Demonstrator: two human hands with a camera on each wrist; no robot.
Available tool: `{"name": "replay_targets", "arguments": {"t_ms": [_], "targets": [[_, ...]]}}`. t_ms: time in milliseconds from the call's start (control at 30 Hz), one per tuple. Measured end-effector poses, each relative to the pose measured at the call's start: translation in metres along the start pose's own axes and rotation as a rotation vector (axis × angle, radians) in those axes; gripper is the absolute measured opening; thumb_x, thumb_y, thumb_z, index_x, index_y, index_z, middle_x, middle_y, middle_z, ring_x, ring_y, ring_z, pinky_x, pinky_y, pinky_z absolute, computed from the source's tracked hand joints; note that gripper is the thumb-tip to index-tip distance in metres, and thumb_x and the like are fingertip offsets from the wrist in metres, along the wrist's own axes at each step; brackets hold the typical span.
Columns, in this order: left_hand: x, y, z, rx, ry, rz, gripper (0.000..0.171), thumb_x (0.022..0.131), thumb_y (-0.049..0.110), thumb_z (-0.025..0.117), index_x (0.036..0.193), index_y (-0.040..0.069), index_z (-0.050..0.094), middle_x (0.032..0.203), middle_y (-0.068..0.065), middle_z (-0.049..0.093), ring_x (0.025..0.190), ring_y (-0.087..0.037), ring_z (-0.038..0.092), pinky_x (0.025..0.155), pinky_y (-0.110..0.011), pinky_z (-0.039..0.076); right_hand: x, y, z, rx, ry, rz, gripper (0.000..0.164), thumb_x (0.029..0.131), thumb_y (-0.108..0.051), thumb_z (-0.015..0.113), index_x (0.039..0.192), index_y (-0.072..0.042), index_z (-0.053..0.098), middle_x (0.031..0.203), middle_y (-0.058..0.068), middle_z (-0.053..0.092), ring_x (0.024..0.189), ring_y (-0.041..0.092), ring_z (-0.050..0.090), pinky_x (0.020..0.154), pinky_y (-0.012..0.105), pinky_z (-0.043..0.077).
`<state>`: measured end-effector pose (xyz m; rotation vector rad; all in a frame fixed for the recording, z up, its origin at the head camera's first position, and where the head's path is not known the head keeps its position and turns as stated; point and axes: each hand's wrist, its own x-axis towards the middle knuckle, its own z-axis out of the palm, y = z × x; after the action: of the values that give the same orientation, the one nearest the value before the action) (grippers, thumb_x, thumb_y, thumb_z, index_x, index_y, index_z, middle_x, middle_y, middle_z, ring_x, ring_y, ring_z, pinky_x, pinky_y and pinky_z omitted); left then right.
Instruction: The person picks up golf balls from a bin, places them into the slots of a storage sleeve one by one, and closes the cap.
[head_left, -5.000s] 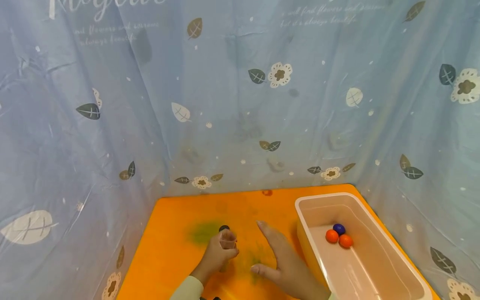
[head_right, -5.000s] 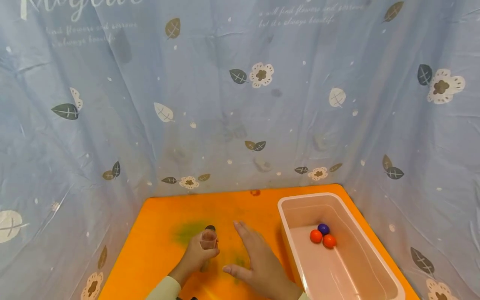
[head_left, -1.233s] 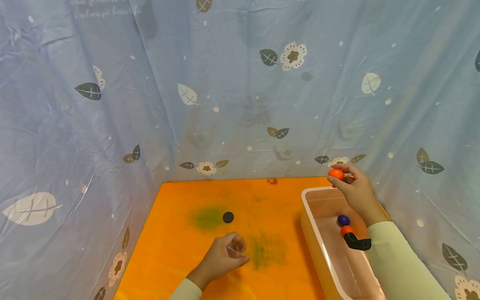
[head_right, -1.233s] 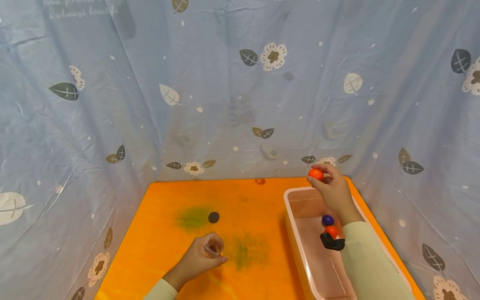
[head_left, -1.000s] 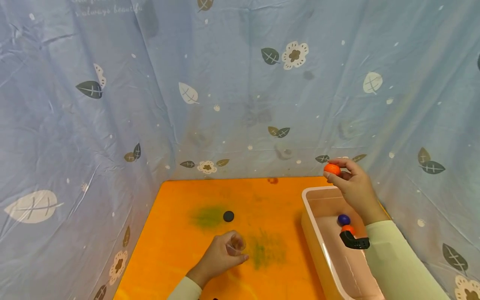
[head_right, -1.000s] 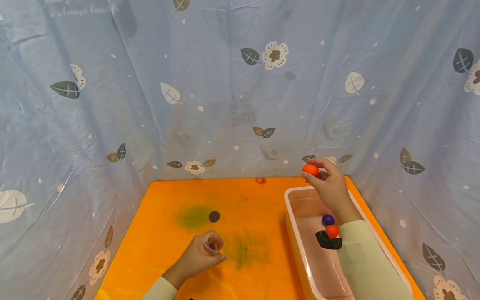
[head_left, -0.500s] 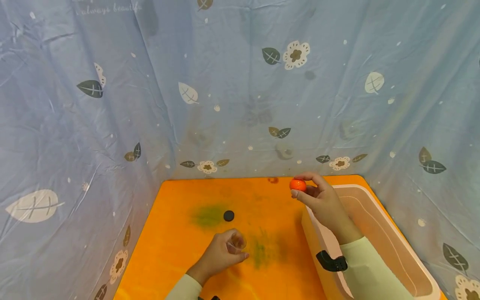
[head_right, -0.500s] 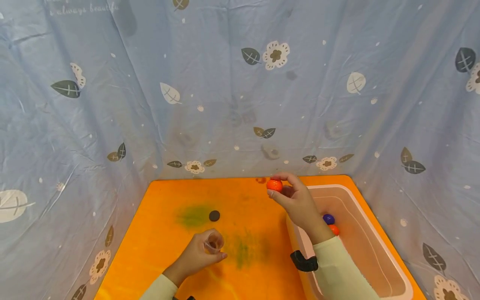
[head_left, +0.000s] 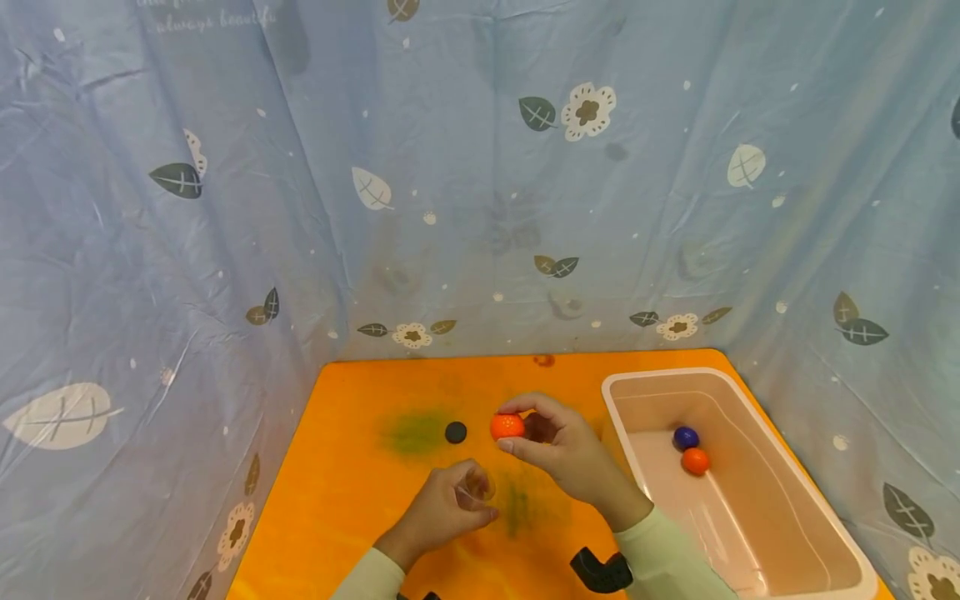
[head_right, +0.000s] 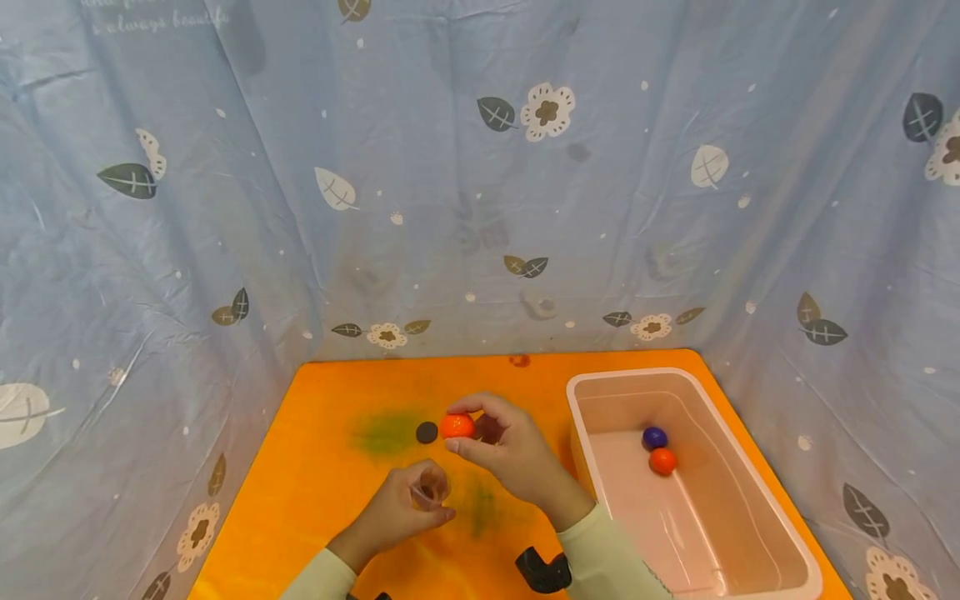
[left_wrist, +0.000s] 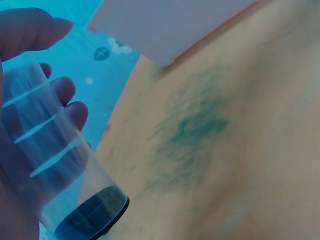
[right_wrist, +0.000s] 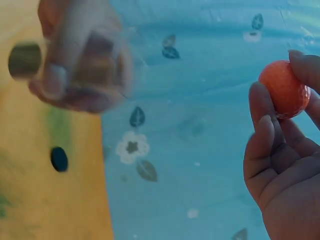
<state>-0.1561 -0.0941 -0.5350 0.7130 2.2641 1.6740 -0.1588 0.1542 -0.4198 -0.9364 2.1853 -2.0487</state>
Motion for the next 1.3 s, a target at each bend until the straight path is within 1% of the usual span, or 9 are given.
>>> {"name": "replay_targets", "arguments": {"t_ms": [67, 200, 333, 433, 567, 733, 967, 1133, 1300], "targets": [[0.0, 0.0, 0.0, 0.001, 0.005, 0.015, 0.023, 0.095, 0.012, 0.087, 0.105, 0.015, 0.066, 0.106, -0.016, 0.07, 0.092, -0.019, 0.074, 0.081, -0.033, 0.061, -0.002, 0.005, 0.007, -0.004, -0.005, -0.002, 0.031, 0.101, -0.002, 0.078, 0.131, -0.009, 0.071, 0.115, 0.012, 0.071, 0.081, 0.025, 0.063, 0.072, 0.029, 0.056], [0.0, -0.001, -0.001, 0.007, 0.012, 0.038, 0.025, 0.094, 0.012, 0.088, 0.104, 0.013, 0.066, 0.102, -0.007, 0.069, 0.09, -0.02, 0.073, 0.082, -0.034, 0.061, -0.009, 0.017, 0.018, -0.001, -0.025, 0.041, 0.03, 0.102, -0.003, 0.078, 0.13, -0.01, 0.072, 0.111, 0.011, 0.07, 0.079, 0.023, 0.061, 0.072, 0.028, 0.055], [-0.001, -0.003, 0.0, 0.001, 0.015, 0.04, 0.029, 0.094, 0.013, 0.088, 0.117, 0.016, 0.071, 0.105, 0.001, 0.072, 0.097, -0.026, 0.072, 0.085, -0.035, 0.061, -0.014, 0.028, 0.025, 0.0, -0.046, 0.086, 0.029, 0.102, -0.005, 0.078, 0.13, -0.009, 0.072, 0.109, 0.012, 0.069, 0.08, 0.022, 0.062, 0.072, 0.028, 0.056], [-0.001, -0.005, 0.001, -0.018, 0.011, 0.044, 0.038, 0.094, 0.012, 0.088, 0.127, 0.019, 0.072, 0.111, 0.0, 0.075, 0.102, -0.03, 0.072, 0.087, -0.035, 0.061, -0.019, 0.035, 0.029, 0.003, -0.04, 0.107, 0.028, 0.102, -0.007, 0.079, 0.129, -0.009, 0.072, 0.108, 0.013, 0.069, 0.08, 0.022, 0.061, 0.071, 0.028, 0.055], [-0.002, -0.007, 0.003, -0.027, 0.004, 0.051, 0.039, 0.094, 0.011, 0.088, 0.128, 0.019, 0.072, 0.112, -0.005, 0.077, 0.098, -0.024, 0.074, 0.086, -0.035, 0.061, -0.025, 0.045, 0.034, 0.011, -0.042, 0.133, 0.029, 0.102, -0.008, 0.079, 0.13, -0.008, 0.071, 0.108, 0.013, 0.069, 0.079, 0.02, 0.06, 0.071, 0.027, 0.054], [-0.003, -0.007, 0.003, -0.013, 0.01, 0.058, 0.037, 0.095, 0.013, 0.087, 0.128, 0.018, 0.072, 0.113, 0.003, 0.078, 0.092, -0.018, 0.075, 0.082, -0.036, 0.062, -0.031, 0.054, 0.04, 0.002, -0.051, 0.135, 0.03, 0.101, -0.008, 0.08, 0.13, -0.009, 0.071, 0.115, 0.014, 0.069, 0.079, 0.02, 0.061, 0.071, 0.028, 0.055], [-0.002, -0.008, 0.002, -0.024, 0.001, 0.071, 0.035, 0.095, 0.011, 0.085, 0.128, 0.016, 0.073, 0.113, 0.002, 0.078, 0.091, -0.019, 0.074, 0.082, -0.04, 0.063, -0.033, 0.057, 0.043, -0.036, -0.044, 0.14, 0.037, 0.099, -0.011, 0.084, 0.133, -0.009, 0.071, 0.117, 0.01, 0.069, 0.08, 0.019, 0.062, 0.069, 0.028, 0.056], [-0.001, -0.007, 0.003, -0.007, 0.002, 0.073, 0.025, 0.095, 0.013, 0.086, 0.115, 0.015, 0.071, 0.102, 0.002, 0.076, 0.085, -0.014, 0.072, 0.078, -0.033, 0.061, -0.034, 0.056, 0.041, -0.036, -0.037, 0.161, 0.039, 0.1, -0.012, 0.083, 0.137, -0.008, 0.069, 0.106, 0.012, 0.068, 0.079, 0.021, 0.063, 0.066, 0.027, 0.055], [-0.001, -0.007, 0.004, 0.013, 0.013, 0.057, 0.024, 0.095, 0.016, 0.087, 0.1, 0.015, 0.064, 0.099, -0.005, 0.072, 0.09, -0.016, 0.075, 0.082, -0.032, 0.061, -0.034, 0.056, 0.039, -0.015, -0.024, 0.173, 0.04, 0.101, -0.01, 0.081, 0.139, -0.011, 0.068, 0.126, 0.012, 0.066, 0.083, 0.023, 0.064, 0.067, 0.027, 0.054]]}}
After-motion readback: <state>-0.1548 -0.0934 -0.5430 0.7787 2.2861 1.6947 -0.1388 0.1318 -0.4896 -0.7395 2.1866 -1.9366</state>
